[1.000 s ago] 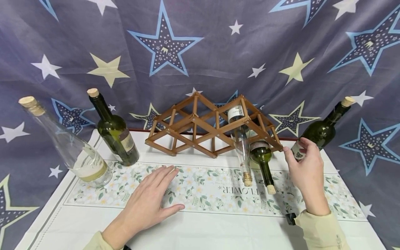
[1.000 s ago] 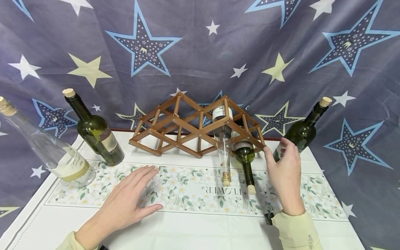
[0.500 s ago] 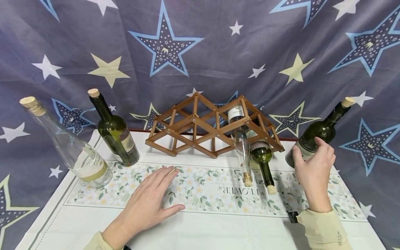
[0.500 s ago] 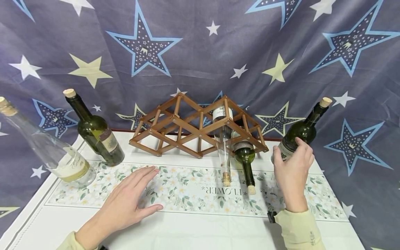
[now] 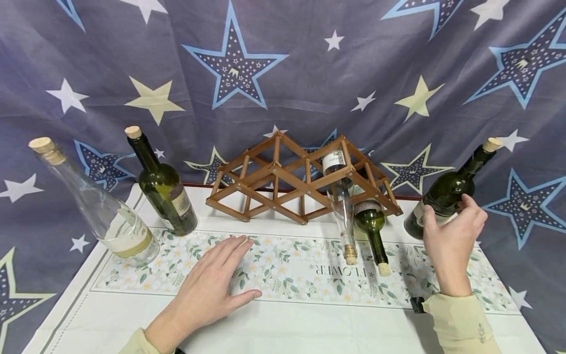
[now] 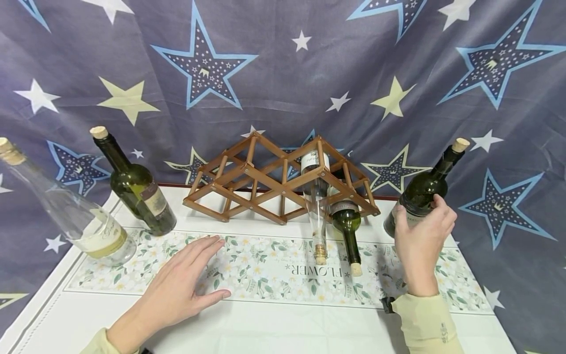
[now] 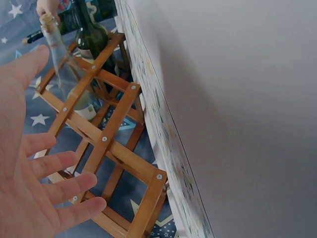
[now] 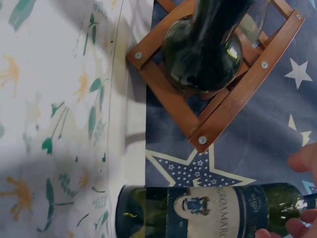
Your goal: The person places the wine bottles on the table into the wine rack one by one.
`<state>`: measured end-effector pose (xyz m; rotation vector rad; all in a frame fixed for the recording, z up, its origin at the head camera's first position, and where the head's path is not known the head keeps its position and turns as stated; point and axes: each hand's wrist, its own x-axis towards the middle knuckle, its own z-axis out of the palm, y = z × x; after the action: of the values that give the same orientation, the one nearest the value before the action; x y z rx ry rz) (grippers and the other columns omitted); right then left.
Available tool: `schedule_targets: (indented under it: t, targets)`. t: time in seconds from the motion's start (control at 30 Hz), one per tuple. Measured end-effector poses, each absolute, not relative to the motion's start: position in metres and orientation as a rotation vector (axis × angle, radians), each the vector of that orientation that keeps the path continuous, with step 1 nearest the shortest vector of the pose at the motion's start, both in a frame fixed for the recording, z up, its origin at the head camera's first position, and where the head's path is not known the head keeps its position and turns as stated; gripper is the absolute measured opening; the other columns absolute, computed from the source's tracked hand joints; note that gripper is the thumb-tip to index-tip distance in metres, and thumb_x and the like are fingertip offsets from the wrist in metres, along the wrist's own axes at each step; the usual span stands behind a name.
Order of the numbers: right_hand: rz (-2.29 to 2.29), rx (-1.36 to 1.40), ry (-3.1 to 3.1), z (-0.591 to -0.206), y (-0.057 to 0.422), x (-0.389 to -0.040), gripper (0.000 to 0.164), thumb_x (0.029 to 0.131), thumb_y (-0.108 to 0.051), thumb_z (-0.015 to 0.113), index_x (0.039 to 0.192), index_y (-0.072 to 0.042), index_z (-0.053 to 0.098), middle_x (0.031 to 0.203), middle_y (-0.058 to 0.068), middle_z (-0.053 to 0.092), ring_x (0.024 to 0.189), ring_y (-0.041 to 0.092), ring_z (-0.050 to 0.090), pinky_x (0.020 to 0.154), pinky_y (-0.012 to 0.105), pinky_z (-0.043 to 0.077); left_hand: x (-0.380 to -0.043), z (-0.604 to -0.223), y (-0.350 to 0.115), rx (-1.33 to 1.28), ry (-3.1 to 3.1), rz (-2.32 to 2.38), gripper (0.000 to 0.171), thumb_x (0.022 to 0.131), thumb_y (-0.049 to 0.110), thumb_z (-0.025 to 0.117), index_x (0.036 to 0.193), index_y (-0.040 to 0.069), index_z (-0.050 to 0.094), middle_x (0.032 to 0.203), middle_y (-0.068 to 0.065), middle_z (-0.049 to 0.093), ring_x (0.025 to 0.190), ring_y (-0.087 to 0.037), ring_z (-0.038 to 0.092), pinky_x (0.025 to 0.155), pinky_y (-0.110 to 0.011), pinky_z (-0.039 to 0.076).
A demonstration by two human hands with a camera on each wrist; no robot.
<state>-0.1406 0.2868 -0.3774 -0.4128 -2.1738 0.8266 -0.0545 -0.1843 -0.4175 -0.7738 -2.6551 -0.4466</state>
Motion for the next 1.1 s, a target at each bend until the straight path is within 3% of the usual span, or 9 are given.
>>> schedule_targets:
  t: [0.53,1.1]
  targets:
    - [0.906,-0.499,-2.148,-0.391,0.304,-0.154,0.075,0.091,-0.034,0.065,0.151,-0.012,0.026,0.137,0.016,0.034,0.112,0.025,0.041,0.096,0.036,0.036,-0.055,-0.419,-0.185,-0.781,-2.648,-0.447,0.096,0.081,0.073,0.062,0.155,0.016,0.037,0.154,-0.005,0.039,0.141,-0.027,0.035,0.114,-0.048,0.028]
    - [1.022,-0.603,-2.248,-0.401,0.317,-0.165,0.082,0.092,-0.043,0.062,0.155,-0.013,0.020,0.148,0.015,0.028,0.125,0.032,0.042,0.105,0.042,0.036,-0.055,-0.420,-0.184,-0.780,-2.672,-0.450,0.097,0.082,0.074,0.060,0.157,0.019,0.033,0.154,-0.004,0.038,0.142,-0.026,0.033,0.115,-0.047,0.026]
